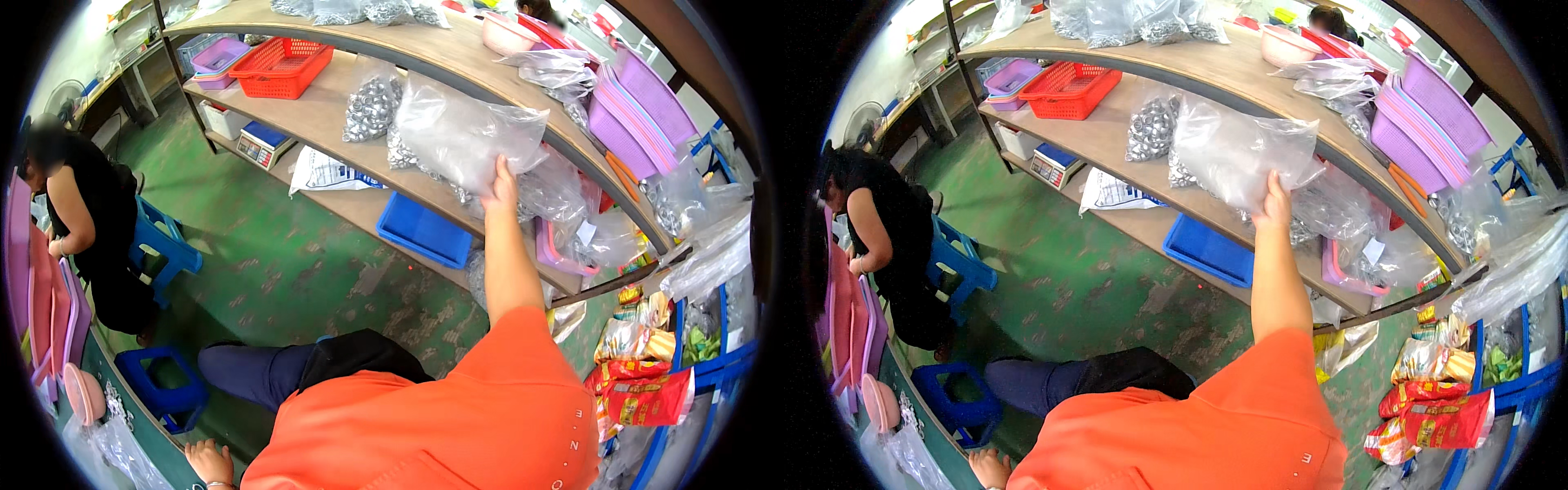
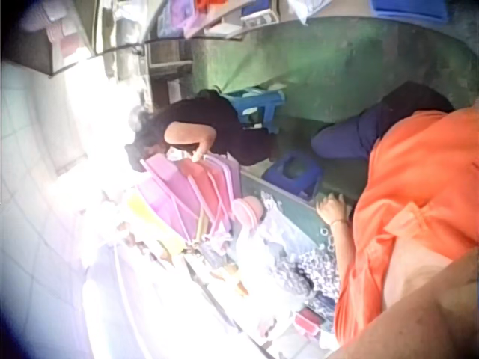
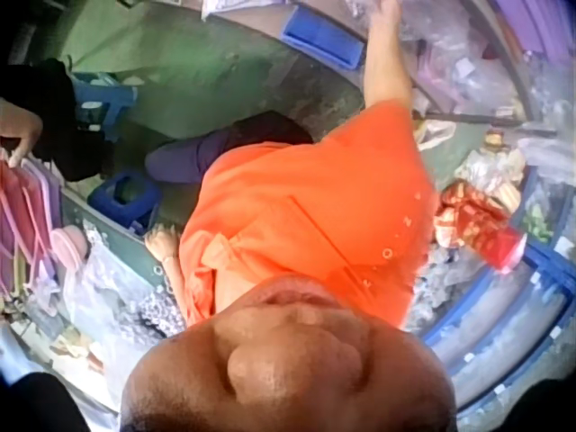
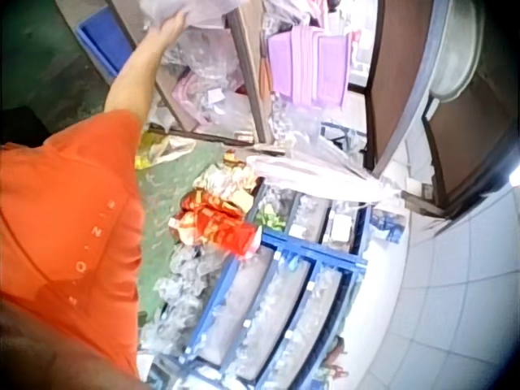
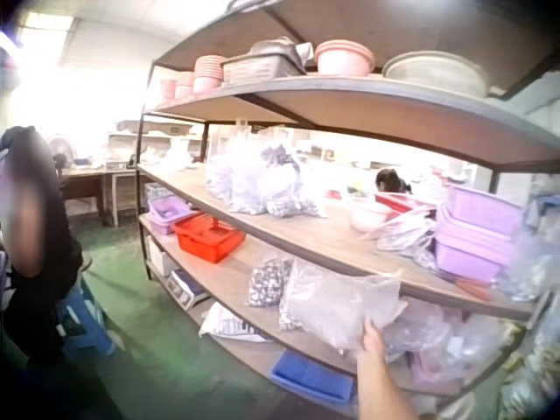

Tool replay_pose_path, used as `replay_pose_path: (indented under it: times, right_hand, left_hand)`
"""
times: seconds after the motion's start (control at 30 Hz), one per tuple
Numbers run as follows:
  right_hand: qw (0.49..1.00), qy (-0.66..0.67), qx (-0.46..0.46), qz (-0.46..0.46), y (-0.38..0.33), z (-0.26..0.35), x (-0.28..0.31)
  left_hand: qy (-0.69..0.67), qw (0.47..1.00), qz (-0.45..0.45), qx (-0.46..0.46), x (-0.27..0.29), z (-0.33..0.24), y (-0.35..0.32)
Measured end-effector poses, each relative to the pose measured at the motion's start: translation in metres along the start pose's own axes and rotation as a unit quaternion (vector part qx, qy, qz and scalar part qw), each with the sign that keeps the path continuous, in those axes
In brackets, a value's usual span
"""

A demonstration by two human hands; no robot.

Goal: The person pours metal rings from a large plastic bag onto a green table, then repeatedly picks up individual rings and places them into a smaller clear plastic bag. The person continues this one-at-a-time transfer until the end of the clip.

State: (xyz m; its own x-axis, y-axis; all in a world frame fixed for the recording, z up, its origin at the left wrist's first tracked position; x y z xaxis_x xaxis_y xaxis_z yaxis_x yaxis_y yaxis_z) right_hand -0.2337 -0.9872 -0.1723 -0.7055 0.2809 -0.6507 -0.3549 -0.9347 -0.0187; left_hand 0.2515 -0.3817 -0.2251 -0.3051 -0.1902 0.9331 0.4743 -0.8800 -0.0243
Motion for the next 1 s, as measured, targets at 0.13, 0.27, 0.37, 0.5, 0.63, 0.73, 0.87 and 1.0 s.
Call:
replay_pose_path:
  times: [0.13,0.27,0.37,0.5,0.63,0.73,0.87,1.0]
  right_hand:
    - [0.999,-0.019,0.029,-0.016,0.036,0.000,-0.023]
    - [0.996,0.064,0.058,-0.019,0.094,0.013,-0.024]
    - [0.977,0.190,0.099,-0.002,0.120,0.005,-0.047]
    - [0.962,0.266,0.056,-0.016,0.128,0.003,-0.053]
    - [0.995,-0.018,0.007,-0.093,0.112,-0.055,-0.070]
    - [0.976,-0.136,-0.140,-0.100,0.098,-0.091,-0.078]
    - [0.943,0.206,-0.227,0.129,0.189,-0.071,-0.084]
    - [0.973,0.227,-0.047,-0.009,0.146,-0.034,-0.127]
  left_hand:
    - [-0.007,0.999,-0.028,-0.014,0.009,-0.001,0.001]
    - [0.000,0.999,-0.033,-0.026,0.008,-0.003,0.006]
    - [0.019,0.999,0.039,0.009,0.001,0.000,-0.006]
    - [0.027,0.996,0.085,0.010,-0.010,0.002,-0.005]
    - [0.018,0.997,0.079,0.011,-0.015,0.006,-0.008]
    - [0.016,0.996,0.081,0.021,-0.015,0.006,-0.013]
    - [0.002,0.995,0.100,0.027,-0.010,0.002,-0.001]
    - [0.011,0.992,0.119,0.044,-0.012,0.005,-0.011]
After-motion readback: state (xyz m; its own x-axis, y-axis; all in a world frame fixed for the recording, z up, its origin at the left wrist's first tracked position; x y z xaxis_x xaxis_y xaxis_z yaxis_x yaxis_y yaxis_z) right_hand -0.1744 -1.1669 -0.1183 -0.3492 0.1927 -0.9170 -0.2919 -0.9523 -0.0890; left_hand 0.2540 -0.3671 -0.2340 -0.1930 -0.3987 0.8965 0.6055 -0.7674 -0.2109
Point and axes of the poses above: each hand's wrist, its own y-axis towards the middle knuckle, its own x-axis out of the back of the hand, z = x × y, the point moved 6 cm from there along y, towards the middle knuckle, and after that the axes turned 11 degrees about -z, right-handed, at the moved point
